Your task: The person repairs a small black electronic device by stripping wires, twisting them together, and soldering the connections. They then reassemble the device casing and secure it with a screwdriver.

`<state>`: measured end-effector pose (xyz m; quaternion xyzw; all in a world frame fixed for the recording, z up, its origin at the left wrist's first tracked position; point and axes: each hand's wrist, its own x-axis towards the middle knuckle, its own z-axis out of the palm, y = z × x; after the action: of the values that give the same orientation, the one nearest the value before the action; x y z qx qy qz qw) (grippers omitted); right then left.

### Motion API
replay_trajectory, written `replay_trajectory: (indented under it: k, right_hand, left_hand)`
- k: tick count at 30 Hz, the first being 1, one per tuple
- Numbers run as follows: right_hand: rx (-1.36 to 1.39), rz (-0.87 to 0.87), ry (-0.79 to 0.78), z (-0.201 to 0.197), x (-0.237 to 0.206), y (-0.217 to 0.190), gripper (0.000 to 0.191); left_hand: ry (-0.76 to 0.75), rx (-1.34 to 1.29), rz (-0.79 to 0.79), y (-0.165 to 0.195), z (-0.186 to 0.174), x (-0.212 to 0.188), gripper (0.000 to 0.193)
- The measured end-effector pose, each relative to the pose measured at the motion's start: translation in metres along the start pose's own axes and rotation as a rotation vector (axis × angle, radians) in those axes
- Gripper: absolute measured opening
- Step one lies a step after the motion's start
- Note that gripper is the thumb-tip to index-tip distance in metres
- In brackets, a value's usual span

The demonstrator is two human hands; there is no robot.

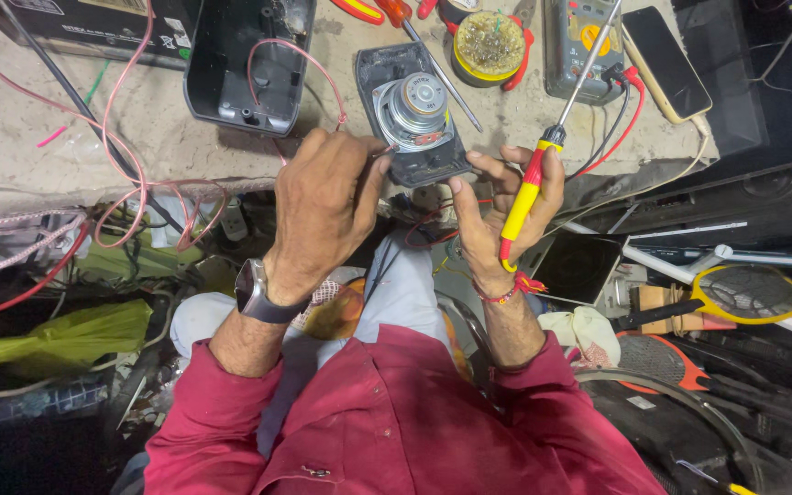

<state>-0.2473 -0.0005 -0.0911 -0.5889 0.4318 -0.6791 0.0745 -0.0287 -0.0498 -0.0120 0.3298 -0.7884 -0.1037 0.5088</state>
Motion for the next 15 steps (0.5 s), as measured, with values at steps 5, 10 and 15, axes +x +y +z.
replay_trajectory:
  k: [5,10,15]
  right_hand:
    - [0.054,-0.027,0.009,0.002,-0.002,0.002,0.101]
    - [0.080,-0.012,0.009,0.002,-0.003,0.003,0.101]
    - [0.088,-0.015,0.016,0.003,-0.004,0.003,0.102]
  left_hand:
    - [-0.032,0.067,0.059,0.007,-0.005,0.006,0.024]
    - [-0.074,0.236,0.231,0.010,0.000,0.023,0.027]
    - [-0.147,0.290,0.341,0.009,0.009,0.040,0.017]
